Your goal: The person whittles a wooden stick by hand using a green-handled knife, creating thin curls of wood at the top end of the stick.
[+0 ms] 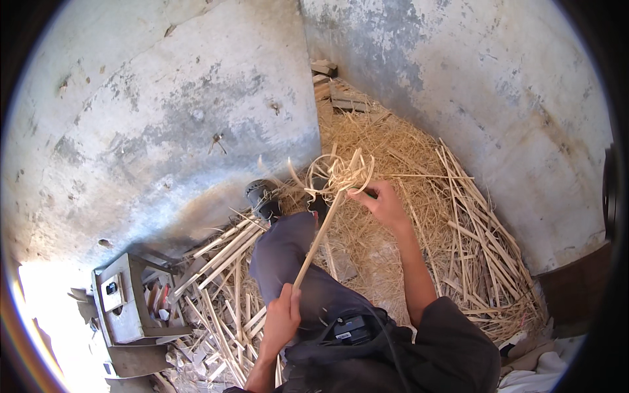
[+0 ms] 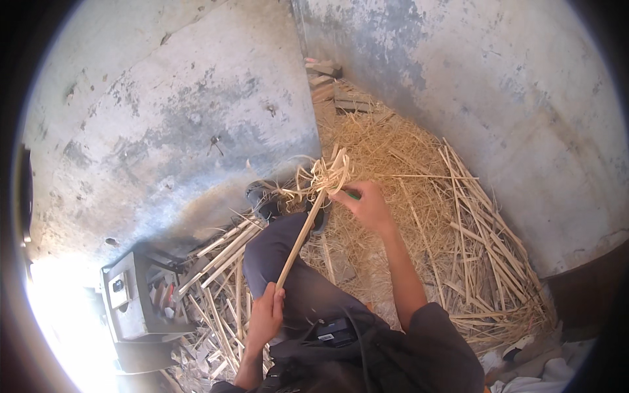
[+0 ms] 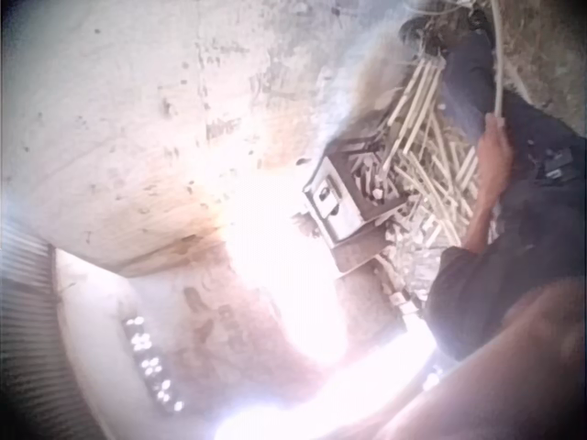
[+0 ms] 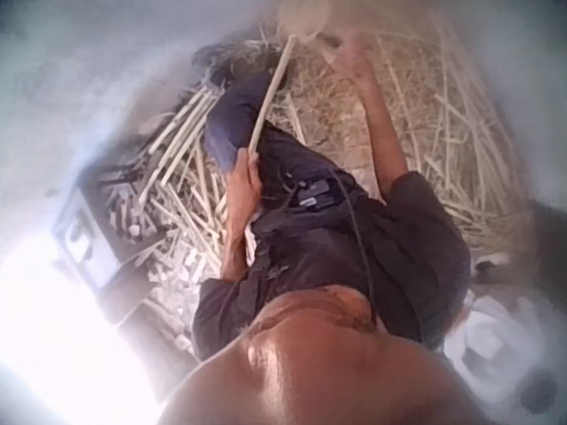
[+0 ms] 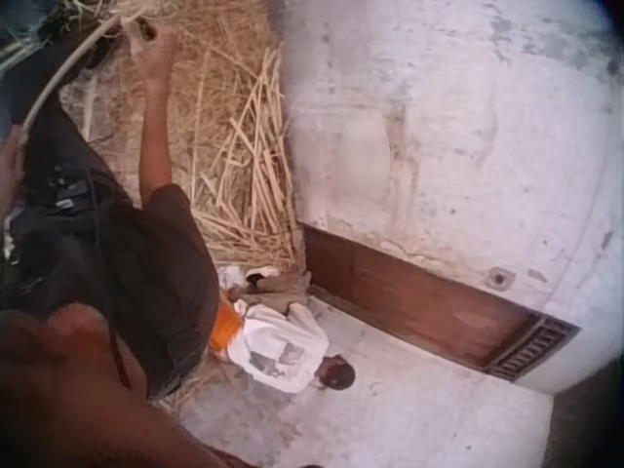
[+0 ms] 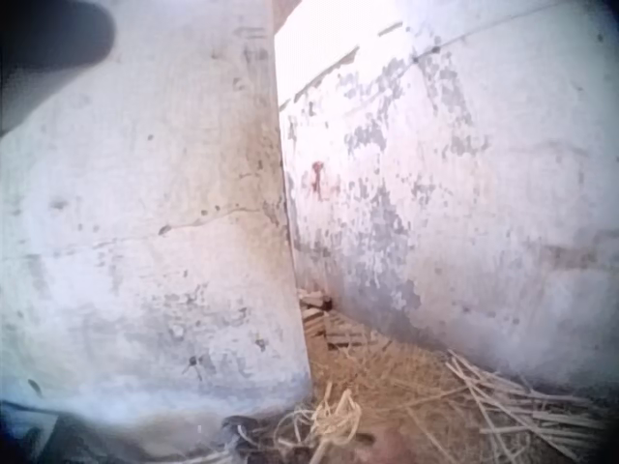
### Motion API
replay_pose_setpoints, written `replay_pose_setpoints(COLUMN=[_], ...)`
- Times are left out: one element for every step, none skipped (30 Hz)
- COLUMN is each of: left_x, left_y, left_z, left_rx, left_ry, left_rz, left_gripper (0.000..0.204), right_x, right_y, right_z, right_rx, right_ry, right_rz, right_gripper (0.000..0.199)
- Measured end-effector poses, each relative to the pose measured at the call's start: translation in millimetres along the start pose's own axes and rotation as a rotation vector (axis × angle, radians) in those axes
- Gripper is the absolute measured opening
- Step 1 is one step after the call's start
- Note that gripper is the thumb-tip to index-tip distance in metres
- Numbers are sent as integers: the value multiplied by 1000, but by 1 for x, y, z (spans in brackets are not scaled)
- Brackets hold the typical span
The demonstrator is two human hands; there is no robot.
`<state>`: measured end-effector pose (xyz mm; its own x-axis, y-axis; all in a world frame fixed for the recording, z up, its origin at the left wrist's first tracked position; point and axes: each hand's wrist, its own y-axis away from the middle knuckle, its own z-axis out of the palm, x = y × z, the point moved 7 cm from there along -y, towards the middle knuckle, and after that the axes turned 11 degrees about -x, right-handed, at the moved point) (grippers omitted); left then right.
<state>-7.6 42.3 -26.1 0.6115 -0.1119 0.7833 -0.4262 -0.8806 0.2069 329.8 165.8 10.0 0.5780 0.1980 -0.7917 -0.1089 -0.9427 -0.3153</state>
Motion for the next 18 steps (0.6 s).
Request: replay_pose_setpoints(left_x=[-3,-4,-4,-5,-10,-12,-10,-7,-4,-3,-4,-4,-5,-2,2,6,14,21], left_y=[-1,-4,-6,-9,-9,-11,-13,-16,-20,-25,-30,-34,-40,-46,-51,-55,-59,-62], left_z=[0,1,2,3,5,6,4,5,6,3,5,6,4,4,4,3,4,4], left_rx=[1,-27,-54,-52,-67,-87,-78,-123,-173,-168,-221,-272,-261,-291,-321,-318,-356,-394], left_ry=[5,74,144,148,232,318,323,400,476,481,604,728,729,749,769,770,825,880], left_rz=[2,7,12,12,-5,-15,-17,-24,-32,-32,-51,-68,-69,-40,-11,-12,21,54], left_gripper=[24,24,25,25,29,32,32,34,35,35,36,38,38,38,37,37,38,39], right_x=[19,22,25,24,18,4,-13,-32,-46,-58,-64,-65,-60,-57,-61,-62,-69,-74], right_y=[-4,-5,-3,0,1,4,11,16,21,26,29,32,36,39,38,37,35,33], right_z=[9,15,22,19,22,24,18,9,7,7,9,16,28,39,50,57,64,71], right_rx=[-172,-264,-352,-321,-302,-312,-215,-114,-118,-128,-137,-142,-196,-245,-250,-254,-291,-327], right_ry=[-222,-335,-443,-388,-339,-338,-167,5,7,25,39,37,-149,-332,-501,-501,-652,-803], right_rz=[74,104,148,133,111,106,89,68,65,72,76,69,76,91,33,33,51,69], right_gripper=[43,42,41,43,45,45,43,41,41,39,37,37,38,39,39,39,36,34])
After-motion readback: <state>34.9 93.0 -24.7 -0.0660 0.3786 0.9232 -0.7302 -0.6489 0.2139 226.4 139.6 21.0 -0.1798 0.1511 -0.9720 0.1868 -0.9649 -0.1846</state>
